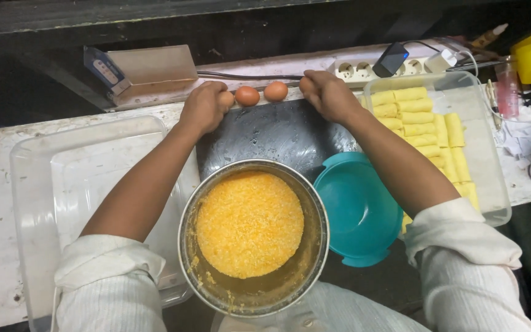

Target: Cracking eggs into a bowl, mixing them, and then dipping rolls into the egg wash and breadcrumbs to coat them.

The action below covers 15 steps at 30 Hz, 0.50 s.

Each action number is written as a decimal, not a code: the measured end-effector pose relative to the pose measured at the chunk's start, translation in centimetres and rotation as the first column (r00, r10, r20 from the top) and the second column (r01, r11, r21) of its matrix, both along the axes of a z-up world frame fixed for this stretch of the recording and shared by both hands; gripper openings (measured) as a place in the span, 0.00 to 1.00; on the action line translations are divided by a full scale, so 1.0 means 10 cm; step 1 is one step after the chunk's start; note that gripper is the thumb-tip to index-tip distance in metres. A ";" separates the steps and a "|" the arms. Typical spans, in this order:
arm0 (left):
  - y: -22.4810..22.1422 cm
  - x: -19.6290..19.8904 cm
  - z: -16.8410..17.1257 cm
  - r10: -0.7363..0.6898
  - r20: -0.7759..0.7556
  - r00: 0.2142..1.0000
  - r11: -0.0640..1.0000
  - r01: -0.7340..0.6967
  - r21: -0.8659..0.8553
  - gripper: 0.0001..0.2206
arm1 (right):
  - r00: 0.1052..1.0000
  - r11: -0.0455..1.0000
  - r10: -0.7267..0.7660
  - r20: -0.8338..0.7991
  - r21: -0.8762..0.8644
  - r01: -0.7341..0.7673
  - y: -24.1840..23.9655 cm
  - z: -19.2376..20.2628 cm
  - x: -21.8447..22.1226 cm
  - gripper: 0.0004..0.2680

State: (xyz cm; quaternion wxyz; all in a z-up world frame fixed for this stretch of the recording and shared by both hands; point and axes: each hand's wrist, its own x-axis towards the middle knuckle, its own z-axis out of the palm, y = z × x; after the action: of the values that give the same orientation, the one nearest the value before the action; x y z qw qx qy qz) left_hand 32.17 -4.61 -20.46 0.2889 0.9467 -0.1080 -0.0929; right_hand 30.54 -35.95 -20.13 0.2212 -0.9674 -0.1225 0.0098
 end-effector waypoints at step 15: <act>-0.33 -0.54 1.26 -0.366 0.179 0.913 0.914 0.388 -0.114 0.19 | 0.909 0.414 -0.074 -0.410 0.816 0.403 -0.22 0.29 -0.40 0.13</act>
State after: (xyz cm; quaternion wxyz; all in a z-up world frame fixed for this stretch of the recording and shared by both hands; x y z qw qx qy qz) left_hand 26.75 -7.87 -7.88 0.3255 0.8883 -0.3174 -0.0657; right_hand 26.53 -38.14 -17.28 0.7080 -0.7000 0.0682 0.0644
